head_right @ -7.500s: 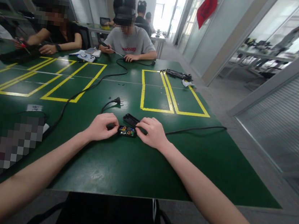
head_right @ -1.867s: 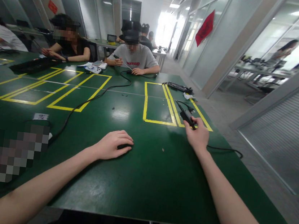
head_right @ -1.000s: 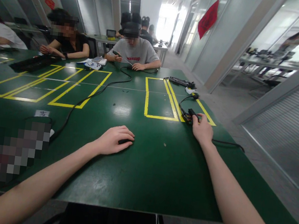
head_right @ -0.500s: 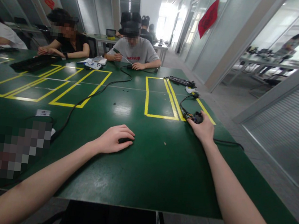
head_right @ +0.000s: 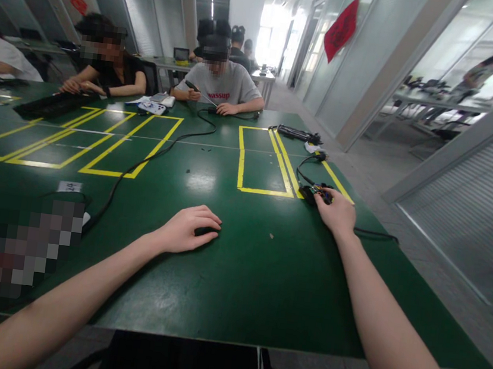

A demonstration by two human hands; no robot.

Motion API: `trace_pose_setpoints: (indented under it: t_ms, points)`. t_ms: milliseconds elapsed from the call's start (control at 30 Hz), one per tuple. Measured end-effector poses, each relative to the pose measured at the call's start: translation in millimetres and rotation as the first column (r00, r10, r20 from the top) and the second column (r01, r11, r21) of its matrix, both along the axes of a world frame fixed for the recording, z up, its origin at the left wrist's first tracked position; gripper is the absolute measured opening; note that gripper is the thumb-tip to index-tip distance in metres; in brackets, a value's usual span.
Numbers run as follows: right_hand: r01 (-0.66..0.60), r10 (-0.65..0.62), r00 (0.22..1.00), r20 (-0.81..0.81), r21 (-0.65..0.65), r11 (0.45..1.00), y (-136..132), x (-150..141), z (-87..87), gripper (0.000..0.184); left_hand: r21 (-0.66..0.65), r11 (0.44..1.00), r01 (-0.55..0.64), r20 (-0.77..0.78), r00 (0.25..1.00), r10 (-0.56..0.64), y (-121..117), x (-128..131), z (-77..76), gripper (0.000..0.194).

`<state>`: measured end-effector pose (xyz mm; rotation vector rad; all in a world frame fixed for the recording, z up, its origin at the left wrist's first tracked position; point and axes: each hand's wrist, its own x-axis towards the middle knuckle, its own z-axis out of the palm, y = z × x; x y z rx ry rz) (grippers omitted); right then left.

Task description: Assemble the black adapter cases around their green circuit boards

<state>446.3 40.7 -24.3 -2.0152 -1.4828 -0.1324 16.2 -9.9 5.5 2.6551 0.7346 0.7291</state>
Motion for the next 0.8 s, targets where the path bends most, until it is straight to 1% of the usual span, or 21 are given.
trace_pose_setpoints:
  t_ms: [100, 200, 233, 300, 333, 367, 400, 433, 467, 500, 533, 567, 600, 633, 667, 700, 800]
  points:
    - [0.053, -0.053, 0.999, 0.014, -0.049, 0.997, 1, -3, -0.1, 0.049, 0.003, 1.0, -0.002, 0.0, 1.0, 0.002, 0, 0, -0.9, 0.017]
    - [0.012, -0.011, 1.0, 0.019, -0.058, 0.998, 0, -12, 0.6, 0.049, -0.007, 1.0, -0.006, -0.003, 1.0, 0.006, 1, 1, -2.1, 0.016]
    - [-0.021, 0.022, 1.0, 0.016, -0.057, 0.998, -1, -18, 0.8, 0.048, -0.012, 1.0, -0.007, -0.005, 1.0, 0.007, 1, 1, -2.3, 0.016]
    - [-0.136, 0.136, 0.991, 0.01, -0.044, 0.99, -5, -38, 1.7, 0.045, -0.02, 1.0, -0.007, -0.009, 1.0, 0.007, 1, 2, -2.1, 0.016]
    - [-0.217, 0.217, 0.976, 0.005, -0.034, 0.976, -9, -52, 2.6, 0.043, -0.018, 1.0, -0.012, -0.007, 1.0, 0.012, 1, 2, -1.6, 0.018]
    - [-0.312, 0.312, 0.95, 0.0, -0.025, 0.95, -14, -68, 3.9, 0.042, -0.01, 1.0, -0.019, 0.001, 1.0, 0.019, 1, 2, -0.8, 0.02]
    - [-0.408, 0.407, 0.913, -0.01, -0.008, 0.913, -20, -86, 5.5, 0.039, 0.007, 1.0, -0.028, 0.016, 0.999, 0.028, 1, 2, 0.2, 0.024]
    - [-0.512, 0.512, 0.859, -0.025, 0.006, 0.859, -28, -105, 7.3, 0.037, 0.03, 0.999, -0.041, 0.04, 0.998, 0.039, 0, 2, 1.4, 0.029]
    - [-0.625, 0.625, 0.78, -0.043, 0.013, 0.781, -36, -124, 9.2, 0.035, 0.051, 0.997, -0.052, 0.064, 0.997, 0.049, 0, 2, 2.7, 0.034]
    - [-0.735, 0.734, 0.676, -0.07, 0.015, 0.678, -45, -142, 11.2, 0.033, 0.069, 0.996, -0.058, 0.083, 0.995, 0.052, 0, 1, 4.0, 0.039]
    - [-0.827, 0.824, 0.557, -0.099, 0.018, 0.561, -53, -158, 13.1, 0.032, 0.074, 0.996, -0.055, 0.09, 0.995, 0.048, -1, 0, 5.2, 0.043]
    - [-0.893, 0.888, 0.443, -0.123, 0.022, 0.449, -61, -171, 14.9, 0.031, 0.064, 0.997, -0.042, 0.084, 0.996, 0.036, -1, 0, 6.2, 0.045]
    - [-0.935, 0.927, 0.348, -0.142, 0.028, 0.355, -67, -182, 16.6, 0.031, 0.041, 0.999, -0.025, 0.071, 0.997, 0.022, -1, -1, 7.0, 0.044]
    - [-0.953, 0.944, 0.293, -0.151, 0.03, 0.301, -72, -189, 18.0, 0.031, 0.012, 1.0, -0.007, 0.053, 0.999, 0.006, -2, -2, 7.6, 0.043]
    - [-0.961, 0.952, 0.266, -0.153, 0.031, 0.274, -75, -193, 19.3, 0.032, -0.017, 1.0, 0.009, 0.037, 0.999, -0.009, -2, -2, 7.9, 0.041]
    - [-0.963, 0.953, 0.259, -0.155, 0.036, 0.267, -76, -195, 20.4, 0.031, -0.037, 0.999, 0.022, 0.025, 0.999, -0.021, -1, -3, 8.0, 0.039]
    - [-0.953, 0.946, 0.287, -0.15, 0.059, 0.298, -77, -192, 22.8, 0.028, -0.035, 0.998, 0.047, -0.004, 0.999, -0.047, 0, -3, 7.5, 0.042]
